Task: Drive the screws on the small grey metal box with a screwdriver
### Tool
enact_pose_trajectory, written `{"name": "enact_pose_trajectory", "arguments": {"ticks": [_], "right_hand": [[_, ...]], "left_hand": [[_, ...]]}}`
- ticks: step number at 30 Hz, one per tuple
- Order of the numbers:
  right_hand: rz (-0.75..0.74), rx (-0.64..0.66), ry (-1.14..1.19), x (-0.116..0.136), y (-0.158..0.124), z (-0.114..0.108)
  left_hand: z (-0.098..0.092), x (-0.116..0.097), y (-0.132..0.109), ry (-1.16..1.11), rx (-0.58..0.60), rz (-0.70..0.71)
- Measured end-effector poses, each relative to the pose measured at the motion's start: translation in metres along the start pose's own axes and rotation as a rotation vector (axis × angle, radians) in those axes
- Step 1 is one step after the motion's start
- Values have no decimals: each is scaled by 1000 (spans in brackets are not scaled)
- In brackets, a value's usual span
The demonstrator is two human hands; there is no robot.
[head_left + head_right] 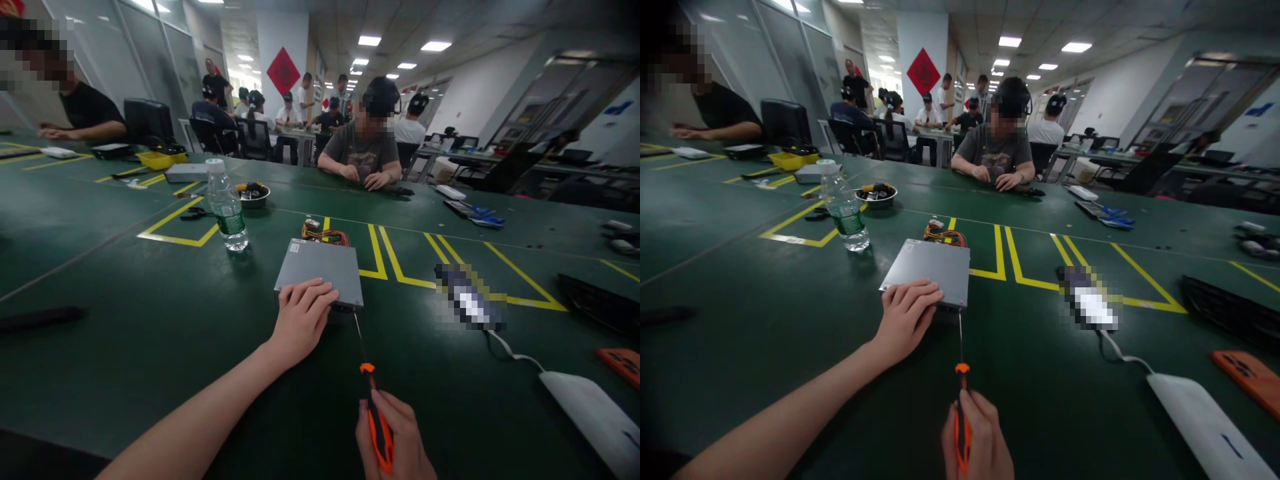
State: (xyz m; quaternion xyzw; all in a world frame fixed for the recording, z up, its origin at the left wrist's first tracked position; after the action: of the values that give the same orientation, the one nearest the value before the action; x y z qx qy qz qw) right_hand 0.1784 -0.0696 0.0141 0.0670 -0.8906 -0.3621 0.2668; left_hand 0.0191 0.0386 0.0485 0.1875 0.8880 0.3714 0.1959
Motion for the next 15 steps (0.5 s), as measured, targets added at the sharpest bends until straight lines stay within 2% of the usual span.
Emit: {"name": "enact_pose_trajectory", "arguments": {"ticks": [4, 7, 12, 15], "right_hand": [[99, 51, -15, -5, 0, -4], [85, 81, 20, -3, 4, -5], [-115, -105, -87, 9, 9, -9], [-132, -150, -157, 9, 7, -9]], "left_hand": [[-1, 0, -1, 2, 19, -7], [-1, 0, -3, -2, 31, -13], [-3, -1, -4, -1, 35, -9], [-5, -2, -5, -1, 22, -5]]}}
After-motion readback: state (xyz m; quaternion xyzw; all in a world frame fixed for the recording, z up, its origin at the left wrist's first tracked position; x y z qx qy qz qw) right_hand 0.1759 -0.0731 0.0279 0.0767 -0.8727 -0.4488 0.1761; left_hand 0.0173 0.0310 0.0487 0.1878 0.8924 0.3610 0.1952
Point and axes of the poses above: each hand's wrist, its own y-axis towards the middle knuckle, its own z-axis out of the palm, x = y × z, the point moved 5 cm from there along y, towards the middle knuckle, and after that the axes turned 4 degrees about -x, right-handed, at the moved point
